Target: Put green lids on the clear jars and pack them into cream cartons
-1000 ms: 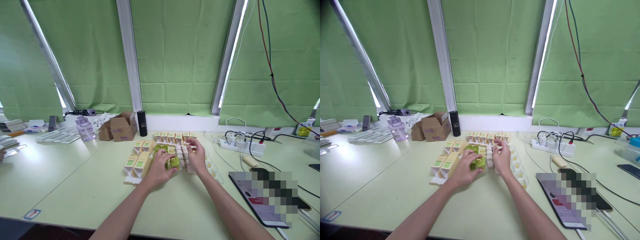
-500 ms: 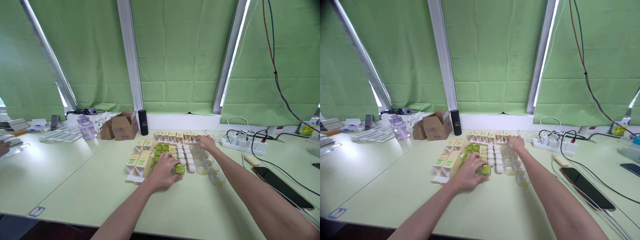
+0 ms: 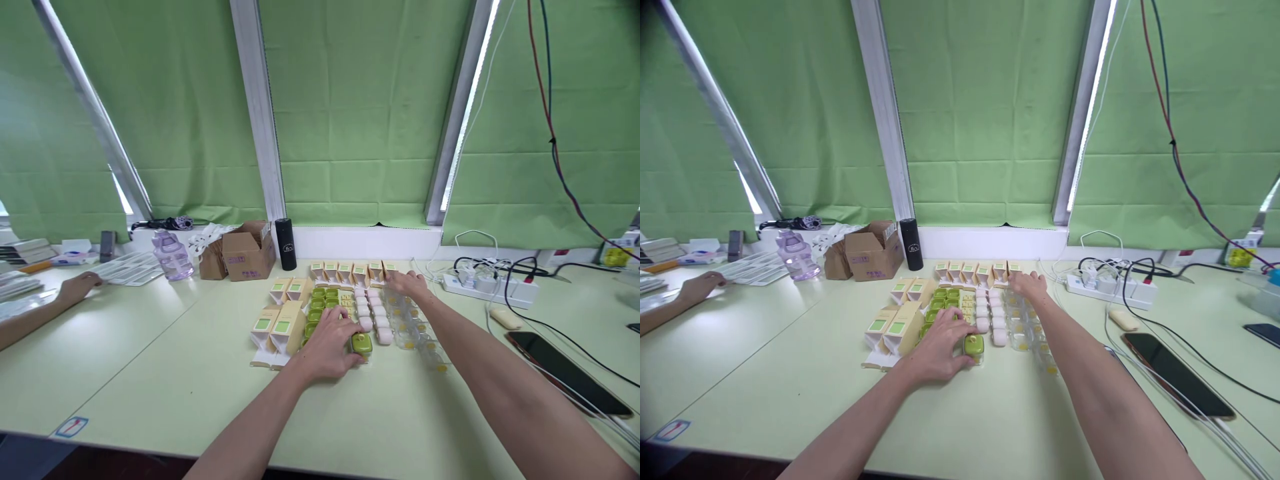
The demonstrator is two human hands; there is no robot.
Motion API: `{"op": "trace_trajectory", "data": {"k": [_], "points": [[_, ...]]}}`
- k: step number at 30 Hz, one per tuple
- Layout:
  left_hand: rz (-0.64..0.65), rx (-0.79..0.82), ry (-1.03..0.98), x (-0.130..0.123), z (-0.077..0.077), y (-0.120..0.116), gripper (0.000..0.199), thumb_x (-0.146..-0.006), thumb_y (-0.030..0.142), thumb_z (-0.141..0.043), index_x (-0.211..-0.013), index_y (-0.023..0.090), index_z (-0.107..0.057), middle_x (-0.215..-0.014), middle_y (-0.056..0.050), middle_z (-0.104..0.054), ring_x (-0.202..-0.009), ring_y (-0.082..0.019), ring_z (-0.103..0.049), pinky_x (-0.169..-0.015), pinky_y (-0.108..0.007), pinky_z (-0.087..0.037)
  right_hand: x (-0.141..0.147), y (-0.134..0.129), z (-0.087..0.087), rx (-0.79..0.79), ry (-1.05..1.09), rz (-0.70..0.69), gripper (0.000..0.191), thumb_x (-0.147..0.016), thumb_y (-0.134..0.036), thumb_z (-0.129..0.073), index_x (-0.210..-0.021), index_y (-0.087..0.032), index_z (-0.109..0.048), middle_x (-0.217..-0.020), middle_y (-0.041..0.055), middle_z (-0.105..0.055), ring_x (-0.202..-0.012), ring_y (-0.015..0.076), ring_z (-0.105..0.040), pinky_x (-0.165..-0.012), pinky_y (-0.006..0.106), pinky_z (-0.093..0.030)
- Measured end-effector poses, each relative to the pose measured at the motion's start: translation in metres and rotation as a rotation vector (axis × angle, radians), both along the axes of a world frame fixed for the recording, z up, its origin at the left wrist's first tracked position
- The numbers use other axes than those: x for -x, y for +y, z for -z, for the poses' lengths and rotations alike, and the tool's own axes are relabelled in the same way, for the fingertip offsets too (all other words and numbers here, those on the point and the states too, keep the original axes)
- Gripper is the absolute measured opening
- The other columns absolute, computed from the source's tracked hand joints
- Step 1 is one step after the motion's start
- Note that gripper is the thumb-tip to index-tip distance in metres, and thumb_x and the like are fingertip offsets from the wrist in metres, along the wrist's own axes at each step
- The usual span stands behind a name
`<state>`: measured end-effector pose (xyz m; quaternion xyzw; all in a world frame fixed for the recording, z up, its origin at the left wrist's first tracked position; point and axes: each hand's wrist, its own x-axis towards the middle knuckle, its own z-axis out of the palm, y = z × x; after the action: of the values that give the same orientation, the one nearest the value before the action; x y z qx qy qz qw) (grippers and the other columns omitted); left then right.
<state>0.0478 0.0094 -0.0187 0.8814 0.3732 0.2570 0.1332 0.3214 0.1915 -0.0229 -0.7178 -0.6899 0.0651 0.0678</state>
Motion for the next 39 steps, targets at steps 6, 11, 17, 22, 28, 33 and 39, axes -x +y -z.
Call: {"op": "trace_trajectory", "data": {"k": [6,11,17,22,28,33,39], "points": [[-0.009,-0.029,-0.009,0.001,-0.001,-0.001,0.057,-0.075,0.037,-0.09,-0.128,0.029,-0.072,-0.108,-0.008,-0.075,-0.124,-0.039,-0.051,-0.108,-0.057,-0.035,-0.005,-0.001,0.001,-0.036,0.01,0.061,0.053,-0.107,-0.045,-0.028,-0.141,-0.019,-0.058,-0.137,0.0196,-0.067,-0.138,0.0363,-0.054,-0.109,0.054,-0.035],[-0.024,-0.018,-0.05,0.004,-0.006,-0.004,0.048,-0.08,0.044,-0.086,-0.124,0.029,-0.073,-0.114,-0.009,-0.075,-0.125,-0.039,-0.051,-0.107,-0.056,-0.037,-0.014,-0.009,-0.012,-0.127,0.025,0.092,0.051,-0.108,-0.04,-0.028,-0.145,-0.014,-0.051,-0.139,0.0238,-0.064,-0.138,0.0367,-0.056,-0.109,0.053,-0.035],[-0.142,-0.062,-0.24,0.003,-0.007,-0.001,0.03,-0.099,0.045,-0.062,-0.117,0.025,-0.074,-0.11,-0.011,-0.073,-0.12,-0.036,-0.053,-0.1,-0.053,-0.047,-0.006,-0.025,-0.042,-0.329,0.045,0.093,0.047,-0.109,-0.031,-0.024,-0.138,-0.007,-0.052,-0.121,0.0256,-0.072,-0.122,0.0361,-0.067,-0.105,0.048,-0.036],[-0.221,-0.061,-0.432,0.003,-0.002,0.009,0.03,-0.104,0.045,-0.055,-0.108,0.023,-0.074,-0.108,-0.012,-0.069,-0.12,-0.033,-0.055,-0.102,-0.051,-0.051,0.026,-0.057,-0.064,-0.495,0.107,0.041,0.052,-0.11,-0.035,-0.023,-0.153,-0.012,-0.043,-0.116,0.0191,-0.077,-0.109,0.0333,-0.072,-0.102,0.042,-0.04],[-0.243,0.001,-0.608,0.004,-0.003,0.011,0.036,-0.103,0.053,-0.057,-0.117,0.024,-0.074,-0.117,-0.012,-0.065,-0.122,-0.03,-0.06,-0.108,-0.049,-0.051,0.073,-0.119,-0.058,-0.791,0.516,-0.257,0.054,-0.106,-0.039,-0.042,-0.155,-0.019,-0.049,-0.128,0.0144,-0.075,-0.114,0.0358,-0.068,-0.106,0.051,-0.043],[-0.248,0.092,-0.729,0.006,-0.004,0.014,0.05,-0.102,0.062,-0.054,-0.132,0.024,-0.067,-0.121,-0.012,-0.069,-0.122,-0.029,-0.064,-0.112,-0.048,-0.05,0.089,-0.159,-0.032,-0.816,0.665,-0.468,0.056,-0.096,-0.032,-0.063,-0.151,-0.029,-0.057,-0.144,0.0084,-0.068,-0.137,0.0387,-0.055,-0.116,0.06,-0.037],[-0.182,0.214,-0.833,0.006,0.003,0.025,0.064,-0.097,0.071,-0.055,-0.138,0.023,-0.06,-0.133,-0.014,-0.069,-0.128,-0.029,-0.064,-0.11,-0.046,-0.052,0.087,-0.17,-0.007,-0.765,0.705,-0.583,0.062,-0.089,-0.023,-0.07,-0.149,-0.034,-0.06,-0.154,0.0037,-0.061,-0.145,0.0423,-0.048,-0.123,0.065,-0.027]]}}
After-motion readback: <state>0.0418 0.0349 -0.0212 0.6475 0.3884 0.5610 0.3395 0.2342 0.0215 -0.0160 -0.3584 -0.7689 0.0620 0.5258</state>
